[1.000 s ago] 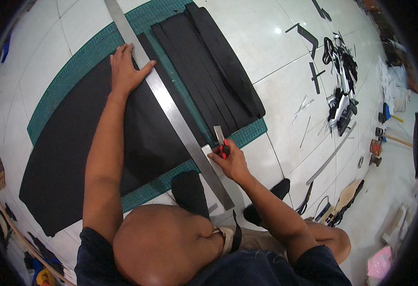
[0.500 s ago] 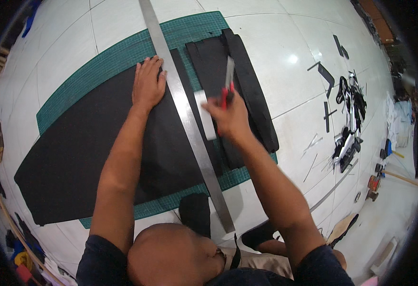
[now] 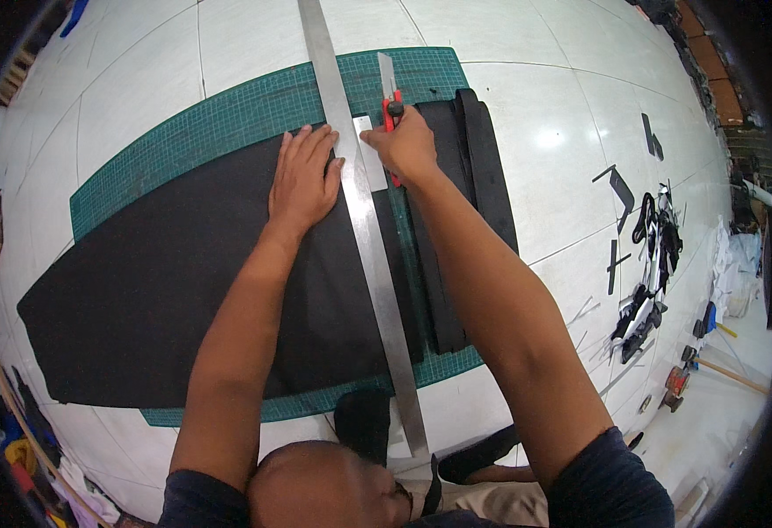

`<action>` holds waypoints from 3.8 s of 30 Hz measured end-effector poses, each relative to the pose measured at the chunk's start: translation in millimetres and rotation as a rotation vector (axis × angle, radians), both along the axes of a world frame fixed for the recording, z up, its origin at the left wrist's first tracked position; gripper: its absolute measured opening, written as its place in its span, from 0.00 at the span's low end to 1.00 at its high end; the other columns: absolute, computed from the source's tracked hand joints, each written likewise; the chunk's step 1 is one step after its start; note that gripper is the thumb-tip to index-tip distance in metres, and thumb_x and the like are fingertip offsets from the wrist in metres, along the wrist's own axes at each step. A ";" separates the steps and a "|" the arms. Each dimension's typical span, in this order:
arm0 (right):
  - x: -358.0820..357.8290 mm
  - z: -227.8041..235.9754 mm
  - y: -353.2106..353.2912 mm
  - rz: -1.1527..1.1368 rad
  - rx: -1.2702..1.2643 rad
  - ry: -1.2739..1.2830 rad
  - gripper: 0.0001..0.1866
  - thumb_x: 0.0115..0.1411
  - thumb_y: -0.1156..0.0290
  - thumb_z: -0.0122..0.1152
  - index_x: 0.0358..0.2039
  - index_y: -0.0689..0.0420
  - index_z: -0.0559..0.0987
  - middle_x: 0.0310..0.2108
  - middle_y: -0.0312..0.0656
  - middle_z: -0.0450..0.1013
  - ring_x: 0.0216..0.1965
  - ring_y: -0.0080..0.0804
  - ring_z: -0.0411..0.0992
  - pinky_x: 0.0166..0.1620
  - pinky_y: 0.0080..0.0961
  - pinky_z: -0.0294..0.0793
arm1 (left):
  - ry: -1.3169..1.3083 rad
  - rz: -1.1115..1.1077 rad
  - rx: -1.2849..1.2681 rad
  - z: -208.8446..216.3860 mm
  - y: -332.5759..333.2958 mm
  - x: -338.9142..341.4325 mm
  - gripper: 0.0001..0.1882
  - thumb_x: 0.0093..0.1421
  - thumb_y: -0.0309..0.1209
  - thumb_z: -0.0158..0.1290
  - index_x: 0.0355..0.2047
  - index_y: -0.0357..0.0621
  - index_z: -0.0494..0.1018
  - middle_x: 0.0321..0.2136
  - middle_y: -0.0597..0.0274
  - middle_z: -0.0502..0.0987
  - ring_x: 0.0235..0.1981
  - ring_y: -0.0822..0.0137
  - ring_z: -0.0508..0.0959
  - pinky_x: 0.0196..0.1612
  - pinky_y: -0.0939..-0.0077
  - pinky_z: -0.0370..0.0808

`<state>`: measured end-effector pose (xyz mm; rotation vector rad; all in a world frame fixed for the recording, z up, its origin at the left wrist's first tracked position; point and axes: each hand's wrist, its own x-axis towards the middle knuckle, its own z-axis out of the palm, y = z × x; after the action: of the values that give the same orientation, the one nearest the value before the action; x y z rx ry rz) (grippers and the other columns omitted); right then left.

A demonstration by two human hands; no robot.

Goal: The person uses a utility knife and a metal ruler to cut strips from a black foam sheet on a green cutting mat, then gathers the strips and places them into a black plastic bag.

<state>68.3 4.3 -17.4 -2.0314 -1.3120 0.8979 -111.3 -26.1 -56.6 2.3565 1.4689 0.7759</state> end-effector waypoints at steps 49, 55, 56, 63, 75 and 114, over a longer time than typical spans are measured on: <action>-15.9 39.6 -83.5 0.269 -0.124 -0.214 0.18 0.64 0.67 0.50 0.50 0.65 0.65 0.42 0.67 0.76 0.46 0.63 0.76 0.50 0.53 0.74 | 0.871 -0.186 -0.448 73.3 2.3 30.4 0.83 0.26 0.68 0.71 0.70 0.26 0.42 0.71 0.38 0.45 0.73 0.45 0.47 0.72 0.45 0.48; -34.8 26.6 -59.1 0.283 -0.133 -0.214 0.18 0.64 0.67 0.48 0.49 0.67 0.66 0.46 0.65 0.75 0.50 0.59 0.76 0.55 0.49 0.73 | 0.897 -0.198 -0.437 74.3 2.9 28.6 0.81 0.28 0.69 0.70 0.70 0.28 0.43 0.71 0.38 0.46 0.73 0.45 0.47 0.70 0.40 0.50; -36.9 27.9 -59.2 0.266 -0.141 -0.194 0.18 0.66 0.66 0.46 0.49 0.68 0.67 0.46 0.64 0.76 0.51 0.58 0.76 0.55 0.47 0.73 | 0.904 -0.200 -0.417 73.5 1.8 26.9 0.80 0.29 0.69 0.70 0.70 0.28 0.43 0.71 0.39 0.46 0.73 0.45 0.47 0.70 0.39 0.50; -34.5 37.2 -40.7 0.275 -0.213 -0.181 0.20 0.67 0.62 0.47 0.49 0.68 0.69 0.48 0.62 0.76 0.52 0.57 0.76 0.56 0.46 0.72 | 0.911 -0.225 -0.405 69.9 2.7 28.9 0.81 0.28 0.70 0.69 0.70 0.28 0.44 0.71 0.39 0.46 0.73 0.45 0.47 0.69 0.37 0.50; -0.1 43.5 -244.9 0.418 -0.435 -0.184 0.17 0.66 0.68 0.48 0.50 0.62 0.61 0.36 0.64 0.77 0.41 0.63 0.77 0.44 0.54 0.76 | 0.897 -0.155 -0.375 64.0 4.4 23.1 0.83 0.25 0.71 0.68 0.71 0.30 0.43 0.72 0.41 0.46 0.74 0.47 0.47 0.71 0.38 0.44; 31.1 71.5 -420.2 -0.037 -0.405 0.211 0.14 0.69 0.65 0.51 0.49 0.60 0.65 0.32 0.62 0.74 0.36 0.64 0.74 0.38 0.51 0.70 | 0.164 -0.210 -0.361 38.0 101.4 47.2 0.24 0.60 0.36 0.60 0.54 0.41 0.72 0.49 0.45 0.78 0.53 0.46 0.77 0.56 0.61 0.73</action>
<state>99.4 -415.9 54.1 -2.1715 -1.0359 1.4105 -64.0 75.3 -18.6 2.2818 1.2657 0.2447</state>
